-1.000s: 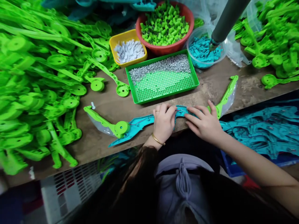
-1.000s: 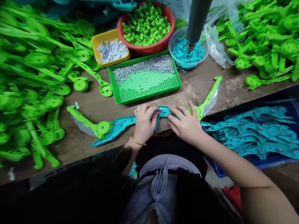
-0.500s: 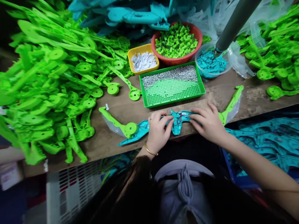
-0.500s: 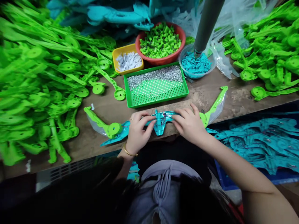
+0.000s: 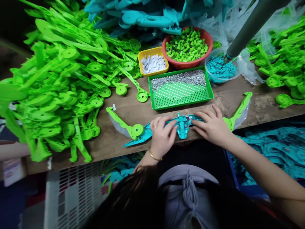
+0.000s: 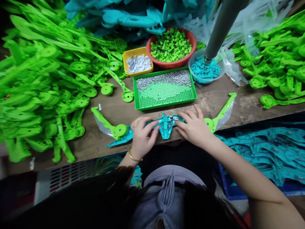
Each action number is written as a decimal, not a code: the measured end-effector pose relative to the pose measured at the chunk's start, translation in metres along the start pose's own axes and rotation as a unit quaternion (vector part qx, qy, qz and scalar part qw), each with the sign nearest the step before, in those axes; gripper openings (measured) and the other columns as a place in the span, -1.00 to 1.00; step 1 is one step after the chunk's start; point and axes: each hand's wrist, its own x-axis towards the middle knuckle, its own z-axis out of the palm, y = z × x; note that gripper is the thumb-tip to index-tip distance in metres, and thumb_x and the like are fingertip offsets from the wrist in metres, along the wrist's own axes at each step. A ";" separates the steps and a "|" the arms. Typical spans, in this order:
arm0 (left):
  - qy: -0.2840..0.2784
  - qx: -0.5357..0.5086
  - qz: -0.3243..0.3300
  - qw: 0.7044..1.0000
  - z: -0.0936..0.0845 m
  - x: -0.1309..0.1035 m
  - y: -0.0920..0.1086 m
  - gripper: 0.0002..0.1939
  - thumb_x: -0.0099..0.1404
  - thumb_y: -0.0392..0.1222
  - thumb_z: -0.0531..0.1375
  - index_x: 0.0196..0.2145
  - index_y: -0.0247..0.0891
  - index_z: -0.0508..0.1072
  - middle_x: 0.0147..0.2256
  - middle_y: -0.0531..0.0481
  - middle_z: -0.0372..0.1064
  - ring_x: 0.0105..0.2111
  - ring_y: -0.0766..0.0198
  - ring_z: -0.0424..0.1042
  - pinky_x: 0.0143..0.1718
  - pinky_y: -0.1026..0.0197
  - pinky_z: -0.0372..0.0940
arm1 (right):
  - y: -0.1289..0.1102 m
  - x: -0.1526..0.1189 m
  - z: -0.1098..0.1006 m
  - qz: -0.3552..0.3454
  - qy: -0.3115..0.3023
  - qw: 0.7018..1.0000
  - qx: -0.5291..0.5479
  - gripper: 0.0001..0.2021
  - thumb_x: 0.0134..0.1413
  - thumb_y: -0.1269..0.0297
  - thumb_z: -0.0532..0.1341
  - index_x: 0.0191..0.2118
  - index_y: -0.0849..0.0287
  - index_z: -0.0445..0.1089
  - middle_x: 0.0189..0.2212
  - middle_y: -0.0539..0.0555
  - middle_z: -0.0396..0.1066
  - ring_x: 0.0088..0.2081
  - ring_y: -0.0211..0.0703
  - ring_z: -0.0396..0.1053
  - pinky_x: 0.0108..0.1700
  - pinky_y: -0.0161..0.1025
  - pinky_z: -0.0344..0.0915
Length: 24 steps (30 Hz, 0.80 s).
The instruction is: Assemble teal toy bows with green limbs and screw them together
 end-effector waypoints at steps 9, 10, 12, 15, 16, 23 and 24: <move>-0.027 0.056 0.083 0.995 -0.012 -0.002 -0.026 -0.75 0.29 -0.05 0.18 -0.13 -0.13 0.55 -0.03 -0.15 0.36 0.02 0.00 0.19 0.04 -0.11 0.09 | -0.015 0.013 0.006 -0.039 0.017 0.998 0.035 -0.78 0.24 0.13 0.12 -0.17 0.04 0.48 -0.01 0.07 0.40 0.01 -0.04 0.28 0.28 0.17 -0.15; -0.033 0.069 0.089 0.993 -0.010 -0.001 -0.025 -0.73 0.28 -0.01 0.19 -0.14 -0.13 0.55 -0.03 -0.16 0.37 0.02 -0.01 0.19 0.05 -0.12 0.08 | -0.015 0.013 0.007 -0.037 0.016 0.999 0.026 -0.78 0.24 0.12 0.12 -0.18 0.03 0.49 0.00 0.08 0.40 0.02 -0.03 0.28 0.27 0.18 -0.15; -0.049 0.085 0.092 0.991 -0.008 0.000 -0.025 -0.69 0.28 0.04 0.18 -0.13 -0.13 0.55 -0.04 -0.18 0.36 0.02 -0.03 0.18 0.05 -0.14 0.06 | -0.013 0.012 0.009 -0.031 0.017 0.999 0.009 -0.77 0.24 0.11 0.12 -0.18 0.03 0.49 0.00 0.09 0.40 0.02 -0.01 0.28 0.26 0.18 -0.13; -0.066 0.081 0.096 0.990 -0.011 -0.001 -0.027 -0.68 0.28 0.06 0.17 -0.10 -0.10 0.54 -0.02 -0.17 0.34 0.02 -0.02 0.17 0.05 -0.14 0.08 | -0.011 0.010 0.007 -0.023 0.026 0.999 -0.004 -0.75 0.24 0.09 0.12 -0.20 0.05 0.50 0.00 0.12 0.41 0.03 0.01 0.28 0.25 0.19 -0.10; -0.068 0.074 0.099 0.990 -0.013 -0.001 -0.028 -0.69 0.28 0.05 0.17 -0.11 -0.09 0.54 -0.02 -0.16 0.34 0.02 -0.02 0.17 0.05 -0.13 0.08 | -0.011 0.010 0.006 -0.019 0.029 0.999 -0.005 -0.74 0.23 0.09 0.12 -0.21 0.06 0.50 -0.01 0.13 0.41 0.03 0.02 0.28 0.25 0.19 -0.10; -0.033 0.061 0.048 0.996 -0.024 -0.006 -0.038 -0.71 0.30 -0.03 0.16 -0.10 -0.19 0.51 -0.04 -0.18 0.35 0.00 0.02 0.21 0.04 -0.10 0.12 | -0.030 0.030 0.008 -0.030 0.062 0.997 0.045 -0.74 0.27 0.17 0.09 -0.14 0.13 0.48 -0.02 0.12 0.43 -0.01 -0.06 0.32 0.27 0.12 -0.10; -0.038 0.064 0.045 0.996 -0.023 -0.006 -0.039 -0.69 0.30 -0.02 0.16 -0.08 -0.19 0.51 -0.05 -0.18 0.35 -0.01 0.02 0.21 0.04 -0.09 0.13 | -0.033 0.034 0.011 -0.034 0.059 0.996 0.048 -0.74 0.27 0.17 0.09 -0.10 0.12 0.47 -0.01 0.10 0.43 0.00 -0.05 0.31 0.27 0.13 -0.11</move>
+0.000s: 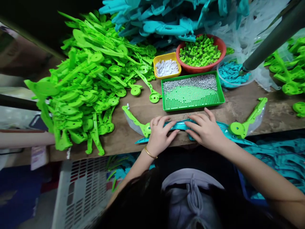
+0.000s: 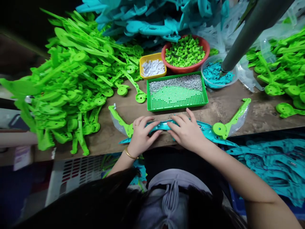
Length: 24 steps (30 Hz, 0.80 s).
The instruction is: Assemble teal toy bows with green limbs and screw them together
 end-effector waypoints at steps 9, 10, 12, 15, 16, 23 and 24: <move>0.009 0.021 0.039 0.999 0.003 -0.002 -0.004 -0.72 0.29 -0.03 0.18 -0.10 -0.14 0.54 -0.07 -0.17 0.35 -0.02 0.02 0.19 0.04 -0.12 0.12 | 0.003 0.003 0.013 -0.019 -0.017 0.999 -0.019 -0.74 0.27 0.15 0.09 -0.16 0.04 0.52 0.01 0.01 0.44 0.03 -0.03 0.27 0.28 0.17 -0.18; 0.011 0.018 0.042 0.999 0.003 -0.002 -0.004 -0.73 0.29 -0.04 0.19 -0.12 -0.14 0.54 -0.07 -0.17 0.35 -0.02 0.02 0.19 0.05 -0.11 0.13 | 0.004 0.002 0.012 -0.022 -0.019 0.999 -0.019 -0.74 0.28 0.16 0.08 -0.15 0.03 0.52 0.02 0.01 0.43 0.04 -0.03 0.27 0.28 0.18 -0.19; 0.011 0.012 0.048 0.999 0.002 -0.002 -0.005 -0.74 0.28 -0.05 0.19 -0.12 -0.15 0.55 -0.07 -0.17 0.36 -0.02 0.02 0.19 0.05 -0.11 0.13 | 0.004 0.002 0.010 -0.012 -0.041 0.999 -0.003 -0.75 0.28 0.19 0.08 -0.12 0.02 0.50 0.04 0.02 0.41 0.05 -0.03 0.26 0.28 0.19 -0.18; -0.001 0.015 0.050 0.999 0.003 -0.002 -0.005 -0.70 0.28 -0.04 0.19 -0.09 -0.18 0.53 -0.07 -0.18 0.37 -0.02 0.01 0.19 0.06 -0.12 0.12 | 0.001 0.008 0.009 0.047 -0.097 0.994 0.036 -0.80 0.23 0.21 0.13 -0.16 0.01 0.50 0.06 0.02 0.38 0.06 0.02 0.25 0.25 0.28 -0.13; -0.005 0.018 0.050 0.999 0.003 -0.002 -0.005 -0.69 0.28 -0.03 0.19 -0.08 -0.18 0.52 -0.07 -0.18 0.37 -0.02 0.01 0.19 0.07 -0.13 0.11 | -0.001 0.010 0.009 0.067 -0.113 0.990 0.041 -0.83 0.21 0.23 0.15 -0.18 0.02 0.49 0.07 0.03 0.38 0.06 0.05 0.25 0.23 0.30 -0.12; -0.040 0.046 0.061 0.996 0.002 0.004 0.006 -0.66 0.29 0.02 0.17 -0.04 -0.11 0.50 0.00 -0.20 0.32 0.03 -0.04 0.17 0.10 -0.20 0.06 | -0.011 0.021 0.012 0.087 -0.122 0.988 0.048 -0.80 0.14 0.36 0.14 -0.13 0.16 0.43 0.09 0.12 0.34 0.08 0.08 0.25 0.25 0.29 -0.13; -0.052 0.056 0.063 0.995 0.002 0.005 0.008 -0.66 0.28 0.04 0.17 -0.04 -0.10 0.50 0.01 -0.20 0.31 0.04 -0.06 0.16 0.10 -0.22 0.05 | -0.009 0.019 0.010 0.090 -0.113 0.988 0.062 -0.80 0.16 0.34 0.14 -0.12 0.16 0.42 0.09 0.13 0.35 0.09 0.07 0.25 0.26 0.27 -0.14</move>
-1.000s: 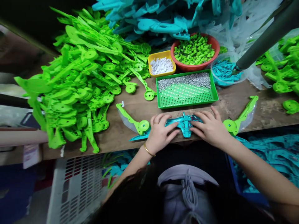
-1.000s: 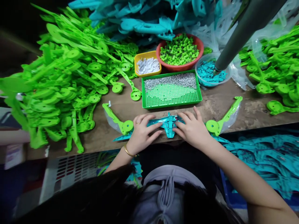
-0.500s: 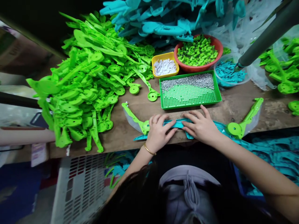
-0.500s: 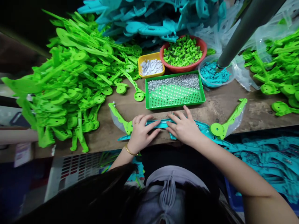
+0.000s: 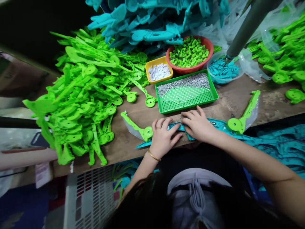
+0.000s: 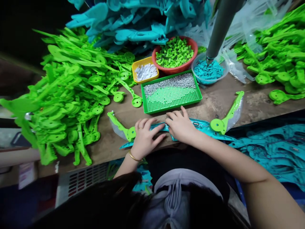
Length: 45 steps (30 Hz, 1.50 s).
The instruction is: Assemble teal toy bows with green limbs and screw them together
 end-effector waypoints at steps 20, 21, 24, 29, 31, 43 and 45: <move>0.027 -0.042 0.050 0.997 0.011 0.011 0.012 -0.67 0.27 0.00 0.19 -0.07 -0.20 0.50 -0.01 -0.23 0.33 0.05 -0.02 0.20 0.12 -0.18 0.09 | 0.038 -0.068 -0.018 0.003 0.093 0.991 -0.101 -0.76 0.24 0.12 0.11 -0.11 0.00 0.48 0.05 0.11 0.37 0.08 0.03 0.24 0.26 0.30 -0.24; 0.032 -0.047 0.054 0.997 0.011 0.011 0.013 -0.65 0.27 -0.01 0.19 -0.06 -0.21 0.49 -0.01 -0.23 0.33 0.05 -0.02 0.20 0.13 -0.17 0.09 | 0.038 -0.066 -0.017 -0.003 0.091 0.989 -0.114 -0.74 0.24 0.10 0.11 -0.11 0.01 0.48 0.06 0.12 0.37 0.08 0.04 0.23 0.25 0.31 -0.24; 0.032 -0.071 0.075 0.994 0.011 0.014 0.022 -0.61 0.26 0.02 0.20 -0.01 -0.18 0.46 0.03 -0.20 0.33 0.07 -0.01 0.20 0.15 -0.16 0.06 | 0.041 -0.062 -0.015 -0.020 0.079 0.988 -0.132 -0.71 0.24 0.07 0.11 -0.07 0.05 0.46 0.08 0.13 0.35 0.09 0.07 0.21 0.25 0.32 -0.24; 0.004 -0.079 0.080 0.994 0.019 0.020 0.037 -0.53 0.26 0.10 0.18 0.02 -0.22 0.45 0.06 -0.20 0.34 0.10 -0.05 0.19 0.18 -0.19 -0.01 | 0.041 -0.056 -0.010 -0.026 0.070 0.992 -0.097 -0.72 0.23 0.16 0.12 -0.04 0.13 0.43 0.09 0.15 0.35 0.06 0.02 0.24 0.27 0.24 -0.16; -0.004 -0.082 0.072 0.994 0.023 0.020 0.038 -0.52 0.27 0.10 0.17 0.03 -0.24 0.43 0.06 -0.20 0.35 0.10 -0.04 0.20 0.18 -0.17 0.01 | 0.041 -0.056 -0.009 -0.034 0.084 0.993 -0.075 -0.74 0.23 0.21 0.12 -0.04 0.15 0.43 0.07 0.14 0.36 0.04 -0.02 0.26 0.28 0.19 -0.12; -0.003 -0.070 0.084 0.994 0.030 0.019 0.036 -0.55 0.28 0.02 0.16 0.05 -0.25 0.41 0.07 -0.24 0.33 0.10 -0.05 0.18 0.16 -0.18 0.03 | 0.042 -0.054 -0.008 -0.066 0.092 0.987 -0.110 -0.71 0.26 0.23 0.09 0.01 0.14 0.43 0.06 0.10 0.39 0.04 -0.03 0.26 0.28 0.20 -0.17; -0.003 -0.076 0.080 0.994 0.032 0.018 0.036 -0.55 0.28 0.01 0.17 0.06 -0.24 0.41 0.08 -0.24 0.32 0.11 -0.05 0.18 0.16 -0.19 0.02 | 0.043 -0.052 -0.008 -0.051 0.077 0.991 -0.100 -0.71 0.25 0.22 0.10 0.00 0.14 0.43 0.07 0.10 0.38 0.04 -0.01 0.26 0.28 0.21 -0.15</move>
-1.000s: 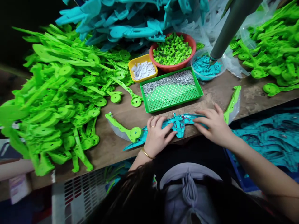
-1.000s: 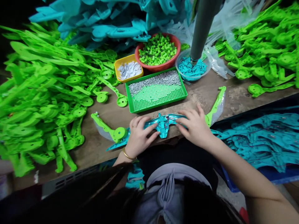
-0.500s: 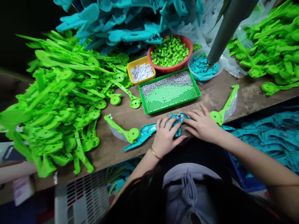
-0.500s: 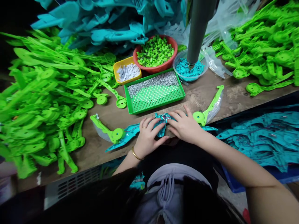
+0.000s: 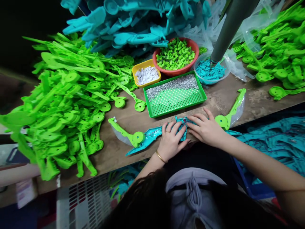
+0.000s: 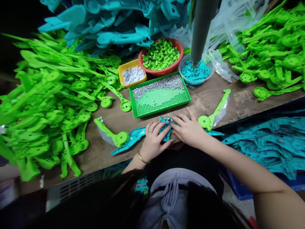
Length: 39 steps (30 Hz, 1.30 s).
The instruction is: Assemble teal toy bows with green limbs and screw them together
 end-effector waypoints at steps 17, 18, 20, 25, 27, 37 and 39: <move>0.015 0.025 0.004 1.000 -0.005 0.003 0.001 -0.57 0.29 0.05 0.15 0.03 -0.23 0.43 0.05 -0.21 0.36 0.08 -0.02 0.22 0.13 -0.13 0.06 | 0.002 0.001 -0.007 0.032 -0.033 0.999 0.025 -0.76 0.25 0.19 0.10 -0.08 0.10 0.44 0.08 0.12 0.35 0.06 0.04 0.27 0.24 0.22 -0.10; 0.015 0.024 0.004 1.000 -0.005 0.003 0.001 -0.57 0.29 0.05 0.15 0.03 -0.23 0.43 0.05 -0.20 0.36 0.08 -0.02 0.22 0.14 -0.13 0.06 | 0.003 0.002 -0.007 0.035 -0.035 0.998 0.042 -0.75 0.25 0.18 0.09 -0.07 0.11 0.43 0.08 0.13 0.36 0.05 0.02 0.28 0.24 0.19 -0.08; 0.012 0.019 0.003 1.000 -0.003 0.003 0.000 -0.56 0.30 0.04 0.15 0.03 -0.24 0.42 0.05 -0.21 0.35 0.09 -0.02 0.21 0.14 -0.13 0.05 | 0.005 0.001 -0.006 0.049 -0.021 0.996 0.071 -0.74 0.26 0.21 0.08 -0.03 0.13 0.41 0.05 0.13 0.38 0.03 -0.03 0.30 0.24 0.14 -0.04; 0.003 0.020 0.002 1.000 -0.002 0.001 0.002 -0.56 0.29 0.02 0.16 0.05 -0.27 0.41 0.07 -0.23 0.34 0.10 -0.05 0.22 0.15 -0.17 0.04 | 0.004 0.003 -0.001 0.050 -0.007 0.998 0.038 -0.77 0.26 0.27 0.08 -0.08 0.13 0.43 -0.01 0.13 0.41 -0.01 -0.02 0.32 0.24 0.15 -0.05; -0.018 0.032 0.012 0.999 -0.009 0.000 0.004 -0.51 0.27 0.04 0.18 0.07 -0.28 0.38 0.08 -0.25 0.33 0.10 -0.08 0.22 0.14 -0.21 0.07 | 0.001 0.005 -0.001 0.043 -0.016 0.999 0.026 -0.78 0.24 0.25 0.10 -0.09 0.15 0.43 -0.01 0.14 0.41 -0.01 0.00 0.33 0.23 0.17 -0.03; 0.126 0.121 -0.020 0.984 -0.123 0.133 -0.103 -0.65 0.30 -0.04 0.14 -0.07 -0.33 0.44 -0.04 -0.27 0.36 0.00 -0.01 0.32 0.03 -0.08 0.24 | 0.024 -0.003 -0.011 0.037 0.127 0.988 0.078 -0.77 0.26 0.30 0.10 -0.01 0.19 0.32 -0.05 0.19 0.41 -0.01 -0.07 0.36 0.21 0.10 0.02; 0.197 0.149 -0.109 0.963 -0.146 0.179 -0.134 -0.69 0.28 -0.11 0.16 -0.09 -0.34 0.45 -0.01 -0.30 0.32 0.05 -0.08 0.26 0.07 -0.13 0.16 | 0.033 -0.008 -0.012 0.036 0.137 0.987 0.080 -0.78 0.25 0.31 0.10 -0.02 0.19 0.32 -0.07 0.17 0.43 -0.03 -0.09 0.37 0.22 0.09 0.01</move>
